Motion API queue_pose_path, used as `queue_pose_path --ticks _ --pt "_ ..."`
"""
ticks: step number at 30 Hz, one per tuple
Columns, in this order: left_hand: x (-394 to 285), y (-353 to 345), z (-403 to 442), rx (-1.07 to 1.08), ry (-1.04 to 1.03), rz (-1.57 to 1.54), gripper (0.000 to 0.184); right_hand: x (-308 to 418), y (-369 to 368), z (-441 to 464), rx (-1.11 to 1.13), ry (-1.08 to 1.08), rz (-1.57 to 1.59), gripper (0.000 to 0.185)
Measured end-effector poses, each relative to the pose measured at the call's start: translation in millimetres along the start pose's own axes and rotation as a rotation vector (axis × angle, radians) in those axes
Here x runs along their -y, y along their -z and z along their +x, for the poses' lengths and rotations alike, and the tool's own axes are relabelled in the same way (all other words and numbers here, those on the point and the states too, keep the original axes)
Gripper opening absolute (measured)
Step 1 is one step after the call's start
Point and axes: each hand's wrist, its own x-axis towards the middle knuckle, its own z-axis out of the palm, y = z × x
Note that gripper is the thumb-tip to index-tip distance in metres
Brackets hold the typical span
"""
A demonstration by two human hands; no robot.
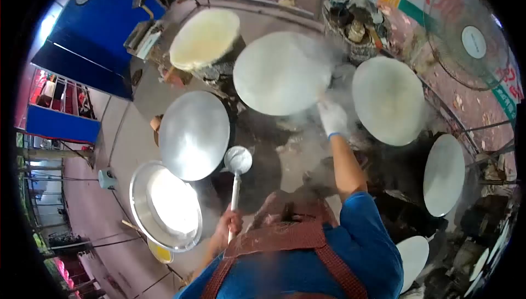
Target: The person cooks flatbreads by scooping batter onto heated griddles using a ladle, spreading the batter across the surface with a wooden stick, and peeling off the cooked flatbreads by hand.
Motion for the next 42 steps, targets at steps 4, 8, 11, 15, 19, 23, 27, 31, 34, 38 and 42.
queue_pose_path --ticks 4,8,11,15,19,23,27,31,34,38,42 --pt "4 -30 3 -0.026 -0.161 0.336 0.030 -78 -34 -57 -0.350 0.547 -0.081 0.027" --pt "17 -5 12 0.046 -0.093 0.119 0.042 -48 -18 50 -0.178 0.140 0.129 0.029" --pt "30 -35 11 0.033 -0.201 0.132 0.046 10 -12 177 -0.148 0.195 0.033 0.039" --pt "24 -7 5 -0.016 -0.353 0.303 0.056 18 -22 137 -0.132 0.207 0.656 0.036" --pt "11 0 17 -0.225 -0.185 -0.016 0.035 19 -27 65 -0.133 -0.019 1.030 0.034" --pt "-9 12 -5 -0.002 -0.137 0.120 0.008 -33 -52 69 0.108 -0.170 1.166 0.035" --pt "-24 -18 -17 -0.103 -0.213 0.279 0.013 -18 -83 4 -0.014 -0.146 0.956 0.035" --pt "-20 -49 -28 -0.058 -0.094 0.082 0.017 25 -3 -27 0.172 -0.129 0.639 0.040" --pt "-30 -43 -21 -0.051 -0.102 0.039 0.017 -31 -33 69 -0.084 -0.058 0.498 0.037" --pt "-37 -63 -12 -0.108 -0.219 0.055 0.021 -3 -15 104 -0.022 0.273 -0.208 0.037" --pt "-81 -57 45 0.017 -0.238 0.096 0.025 -13 13 79 0.080 0.414 -0.214 0.029"
